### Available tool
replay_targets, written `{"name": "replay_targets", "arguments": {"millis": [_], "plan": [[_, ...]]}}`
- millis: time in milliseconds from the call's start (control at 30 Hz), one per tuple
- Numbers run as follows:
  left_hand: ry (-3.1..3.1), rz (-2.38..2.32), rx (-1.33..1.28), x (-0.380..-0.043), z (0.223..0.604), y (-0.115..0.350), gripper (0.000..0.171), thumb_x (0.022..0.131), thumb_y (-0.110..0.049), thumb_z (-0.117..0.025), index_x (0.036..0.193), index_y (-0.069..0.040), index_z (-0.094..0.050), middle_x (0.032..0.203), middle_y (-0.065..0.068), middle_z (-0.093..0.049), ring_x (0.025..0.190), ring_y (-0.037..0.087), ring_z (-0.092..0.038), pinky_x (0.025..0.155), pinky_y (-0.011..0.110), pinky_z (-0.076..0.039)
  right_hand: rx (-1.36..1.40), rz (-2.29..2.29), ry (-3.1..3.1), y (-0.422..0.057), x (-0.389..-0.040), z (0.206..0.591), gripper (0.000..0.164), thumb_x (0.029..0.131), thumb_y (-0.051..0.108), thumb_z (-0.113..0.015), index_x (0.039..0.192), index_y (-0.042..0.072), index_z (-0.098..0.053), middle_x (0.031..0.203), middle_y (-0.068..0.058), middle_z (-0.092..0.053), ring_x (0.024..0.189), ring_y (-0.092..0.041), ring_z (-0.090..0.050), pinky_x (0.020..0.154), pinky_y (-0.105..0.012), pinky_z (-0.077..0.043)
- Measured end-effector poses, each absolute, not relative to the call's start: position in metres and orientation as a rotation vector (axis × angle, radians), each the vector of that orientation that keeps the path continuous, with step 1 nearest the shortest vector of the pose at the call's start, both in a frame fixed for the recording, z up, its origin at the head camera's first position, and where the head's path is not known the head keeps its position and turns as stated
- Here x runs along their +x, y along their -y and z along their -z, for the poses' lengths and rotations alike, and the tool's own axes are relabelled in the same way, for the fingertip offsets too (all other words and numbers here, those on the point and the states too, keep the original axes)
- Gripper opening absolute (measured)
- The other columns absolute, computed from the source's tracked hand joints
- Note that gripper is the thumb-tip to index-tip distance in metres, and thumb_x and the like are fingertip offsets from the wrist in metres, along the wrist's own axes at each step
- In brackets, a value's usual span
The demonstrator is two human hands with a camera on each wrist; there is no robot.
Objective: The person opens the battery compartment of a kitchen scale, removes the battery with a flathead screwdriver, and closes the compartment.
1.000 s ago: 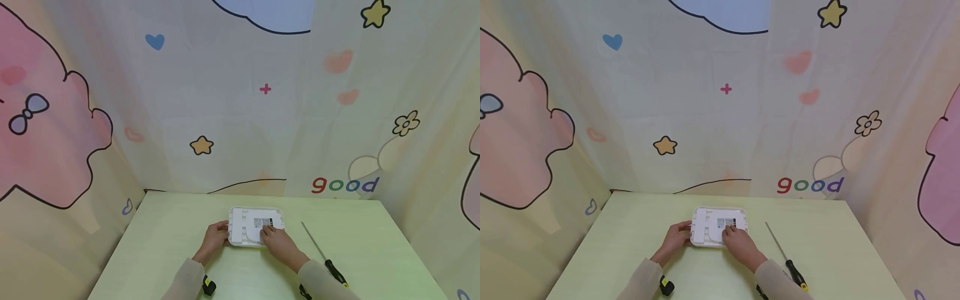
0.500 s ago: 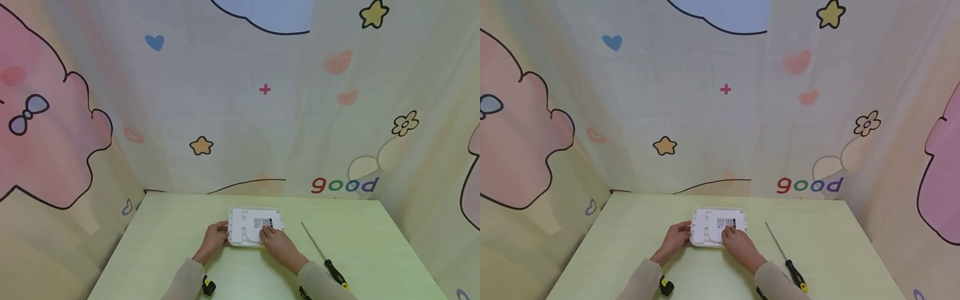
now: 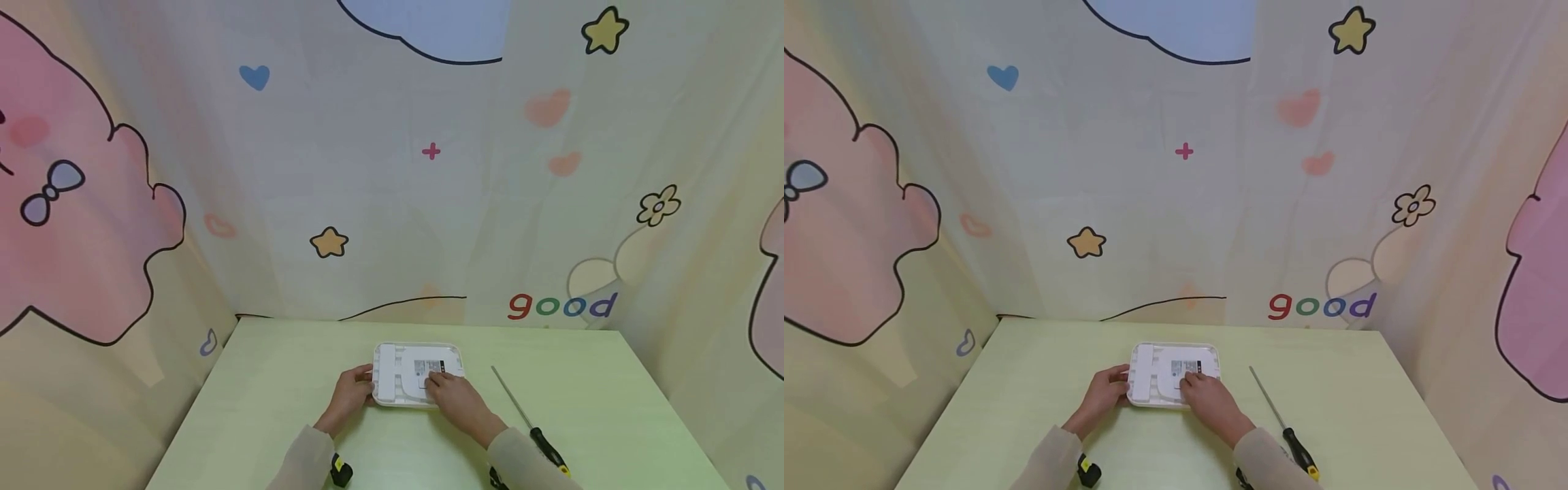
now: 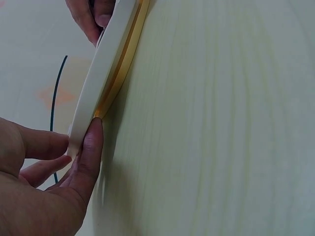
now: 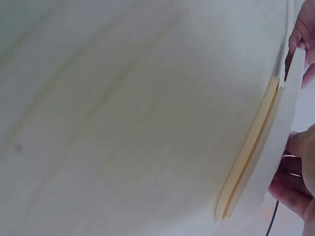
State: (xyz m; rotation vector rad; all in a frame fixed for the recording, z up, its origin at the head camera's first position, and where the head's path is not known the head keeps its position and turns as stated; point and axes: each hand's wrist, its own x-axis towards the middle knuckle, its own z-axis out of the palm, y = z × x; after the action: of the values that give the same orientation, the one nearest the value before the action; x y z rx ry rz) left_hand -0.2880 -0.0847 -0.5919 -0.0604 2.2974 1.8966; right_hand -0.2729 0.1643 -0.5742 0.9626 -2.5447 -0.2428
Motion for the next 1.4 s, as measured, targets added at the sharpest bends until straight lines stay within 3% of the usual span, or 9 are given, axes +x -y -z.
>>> {"name": "replay_targets", "arguments": {"millis": [767, 967, 1167, 1400], "plan": [[-2.262, -1.917, -0.047, -0.2881, 0.5931, 0.0845, 0.05, 0.091, 0.006, -0.054, 0.14, 0.006, -0.048, 0.121, 0.023, -0.058, 0.09, 0.019, -0.06, 0.067, 0.03, -0.058, 0.974, 0.066, 2.65, -0.1669, -0.2764, 0.5653, 0.019, 0.084, 0.004, -0.071, 0.102, 0.01, -0.073, 0.104, -0.005, -0.075, 0.092, -0.02, -0.07, 0.081, -0.033, -0.059], [-2.256, -1.925, -0.051, -0.288, 0.5928, 0.0844, 0.05, 0.09, 0.007, -0.053, 0.14, 0.007, -0.048, 0.121, 0.024, -0.058, 0.091, 0.02, -0.06, 0.067, 0.031, -0.058, 0.984, -0.014, 2.605, -0.1696, -0.2762, 0.5663, 0.001, 0.091, 0.011, -0.067, 0.092, 0.01, -0.066, 0.096, -0.003, -0.075, 0.087, -0.018, -0.071, 0.075, -0.031, -0.059], [-2.261, -1.928, -0.041, -0.2886, 0.5929, 0.0839, 0.049, 0.091, 0.006, -0.054, 0.139, 0.006, -0.048, 0.121, 0.024, -0.058, 0.09, 0.019, -0.06, 0.067, 0.031, -0.058, 0.976, -0.06, 2.563, -0.1719, -0.276, 0.5695, 0.013, 0.094, 0.015, -0.065, 0.083, 0.012, -0.057, 0.087, 0.001, -0.072, 0.082, -0.016, -0.069, 0.069, -0.03, -0.057], [-2.248, -1.933, -0.043, -0.2889, 0.5924, 0.0861, 0.048, 0.091, 0.006, -0.054, 0.139, 0.005, -0.049, 0.119, 0.023, -0.059, 0.089, 0.019, -0.06, 0.066, 0.03, -0.058, 0.968, -0.056, 2.548, -0.1714, -0.277, 0.5722, 0.01, 0.094, 0.016, -0.064, 0.087, 0.013, -0.059, 0.087, 0.001, -0.072, 0.08, -0.015, -0.068, 0.068, -0.03, -0.057]]}}
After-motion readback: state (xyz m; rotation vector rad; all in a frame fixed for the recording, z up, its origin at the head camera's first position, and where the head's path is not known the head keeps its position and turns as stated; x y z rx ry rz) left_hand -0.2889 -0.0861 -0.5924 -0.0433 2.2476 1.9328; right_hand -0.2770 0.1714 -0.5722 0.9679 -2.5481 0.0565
